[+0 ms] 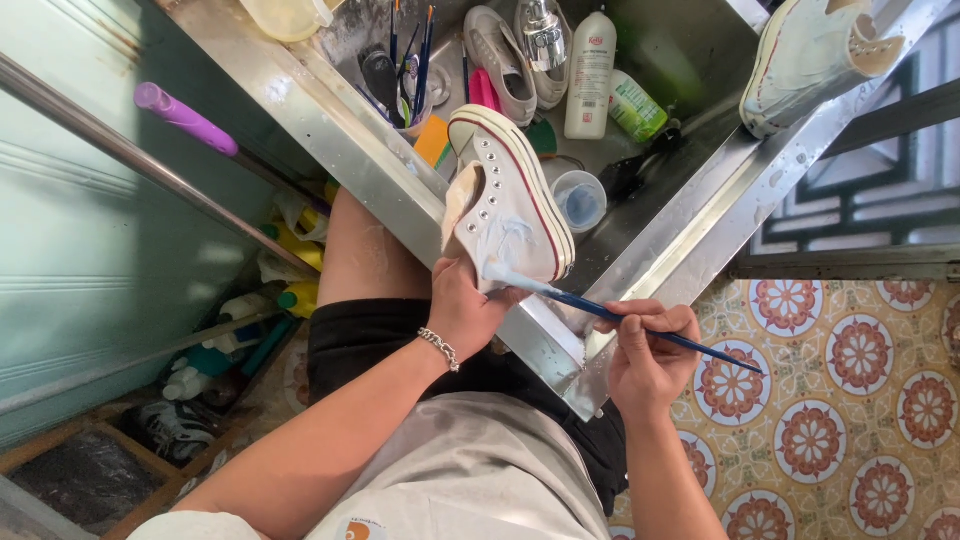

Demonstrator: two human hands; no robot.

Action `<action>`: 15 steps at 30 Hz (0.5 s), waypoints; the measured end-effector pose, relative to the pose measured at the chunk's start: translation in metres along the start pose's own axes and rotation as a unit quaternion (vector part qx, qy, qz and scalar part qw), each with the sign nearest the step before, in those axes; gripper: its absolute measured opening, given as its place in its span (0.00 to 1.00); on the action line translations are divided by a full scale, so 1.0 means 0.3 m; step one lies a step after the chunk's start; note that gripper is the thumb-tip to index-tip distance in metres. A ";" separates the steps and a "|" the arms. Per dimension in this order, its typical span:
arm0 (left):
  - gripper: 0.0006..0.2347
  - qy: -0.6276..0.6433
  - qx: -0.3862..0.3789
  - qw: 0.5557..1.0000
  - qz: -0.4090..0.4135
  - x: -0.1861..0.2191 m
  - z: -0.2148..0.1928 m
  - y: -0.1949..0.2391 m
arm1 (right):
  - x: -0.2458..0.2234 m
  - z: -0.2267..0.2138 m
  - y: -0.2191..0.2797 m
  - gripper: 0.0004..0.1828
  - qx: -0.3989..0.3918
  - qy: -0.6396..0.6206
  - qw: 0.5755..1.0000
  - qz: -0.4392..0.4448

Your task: Applying blue paint to the canvas of a white high-top sneaker using a paintbrush at a sink station.

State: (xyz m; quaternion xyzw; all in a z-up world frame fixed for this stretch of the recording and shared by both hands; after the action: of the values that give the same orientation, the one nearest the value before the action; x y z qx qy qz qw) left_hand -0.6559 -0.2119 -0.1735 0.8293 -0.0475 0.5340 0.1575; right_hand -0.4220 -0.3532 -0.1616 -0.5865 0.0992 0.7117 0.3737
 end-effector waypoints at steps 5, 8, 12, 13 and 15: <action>0.32 0.009 0.003 1.000 0.009 -0.016 0.011 0.007 | 0.004 0.035 -0.021 0.13 0.017 0.005 0.999 -0.039; 0.36 -0.005 -0.006 1.000 -0.017 0.004 -0.004 0.001 | -0.016 0.173 -0.014 0.14 -0.023 0.022 0.998 -0.060; 0.38 0.006 -0.023 0.999 -0.037 -0.003 -0.012 0.004 | -0.008 0.146 -0.015 0.14 -0.030 0.022 0.998 -0.055; 0.38 0.011 -0.018 0.999 -0.029 0.007 -0.016 0.003 | 0.004 0.131 -0.037 0.14 -0.025 0.017 0.998 -0.063; 0.37 0.018 -0.014 0.999 -0.023 0.012 -0.017 0.013 | 0.005 0.140 -0.050 0.13 -0.021 0.013 0.997 -0.070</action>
State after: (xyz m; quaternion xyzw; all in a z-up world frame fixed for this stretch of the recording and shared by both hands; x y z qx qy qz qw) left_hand -0.6599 -0.2135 -0.1675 0.8183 -0.0336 0.5440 0.1824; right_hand -0.4443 -0.3176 -0.1461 -0.6090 0.0481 0.6778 0.4092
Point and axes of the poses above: each hand's wrist, its own y-axis away from the middle knuckle, its own z-axis out of the palm, x = y × z, the point moved 1 cm from there along -y, towards the middle knuckle, and after that the axes turned 7 degrees about -z, right-handed, at the moved point
